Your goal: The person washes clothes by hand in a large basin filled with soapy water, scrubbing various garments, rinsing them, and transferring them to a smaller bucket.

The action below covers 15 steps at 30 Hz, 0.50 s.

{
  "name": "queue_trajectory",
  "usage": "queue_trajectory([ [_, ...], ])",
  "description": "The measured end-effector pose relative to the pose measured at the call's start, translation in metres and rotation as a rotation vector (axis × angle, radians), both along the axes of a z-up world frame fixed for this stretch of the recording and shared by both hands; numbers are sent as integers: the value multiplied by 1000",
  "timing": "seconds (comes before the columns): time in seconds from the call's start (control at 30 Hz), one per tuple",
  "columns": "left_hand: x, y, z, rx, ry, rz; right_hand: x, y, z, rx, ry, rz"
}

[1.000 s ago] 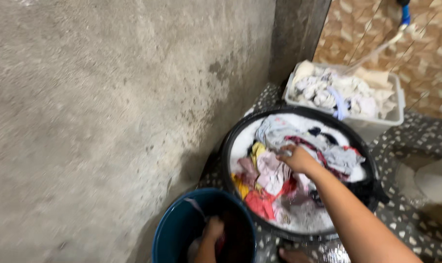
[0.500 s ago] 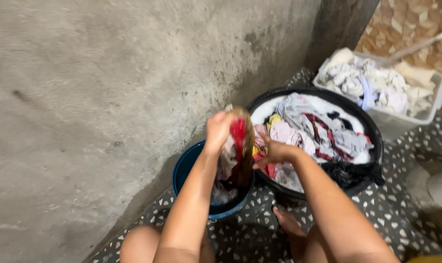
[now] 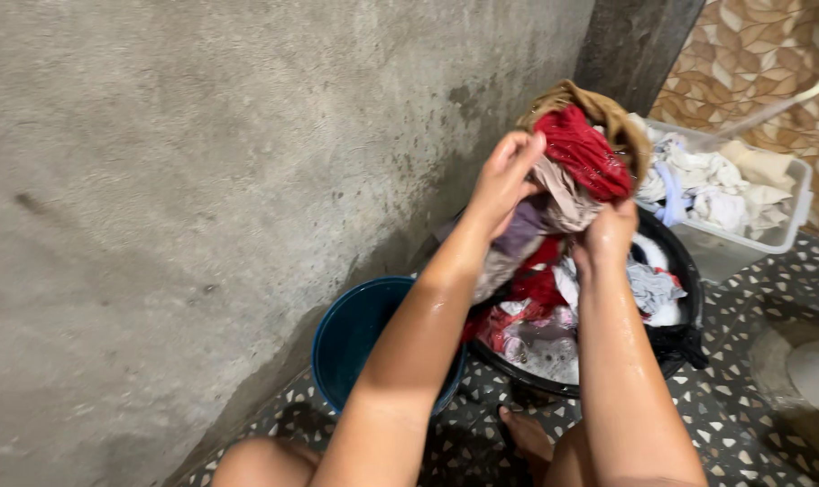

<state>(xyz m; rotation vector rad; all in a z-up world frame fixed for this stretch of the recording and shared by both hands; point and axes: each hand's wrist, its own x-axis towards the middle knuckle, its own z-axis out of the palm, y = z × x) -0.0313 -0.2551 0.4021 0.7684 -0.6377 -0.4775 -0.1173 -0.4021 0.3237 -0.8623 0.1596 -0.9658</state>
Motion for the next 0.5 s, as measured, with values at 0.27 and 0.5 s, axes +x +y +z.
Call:
queue_trajectory([
  [0.27, 74, 73, -298, 1600, -252, 106, -13, -93, -78, -206, 1355, 154],
  [0.5, -40, 122, -312, 1398, -207, 191, -21, -34, -33, -424, 1391, 196],
])
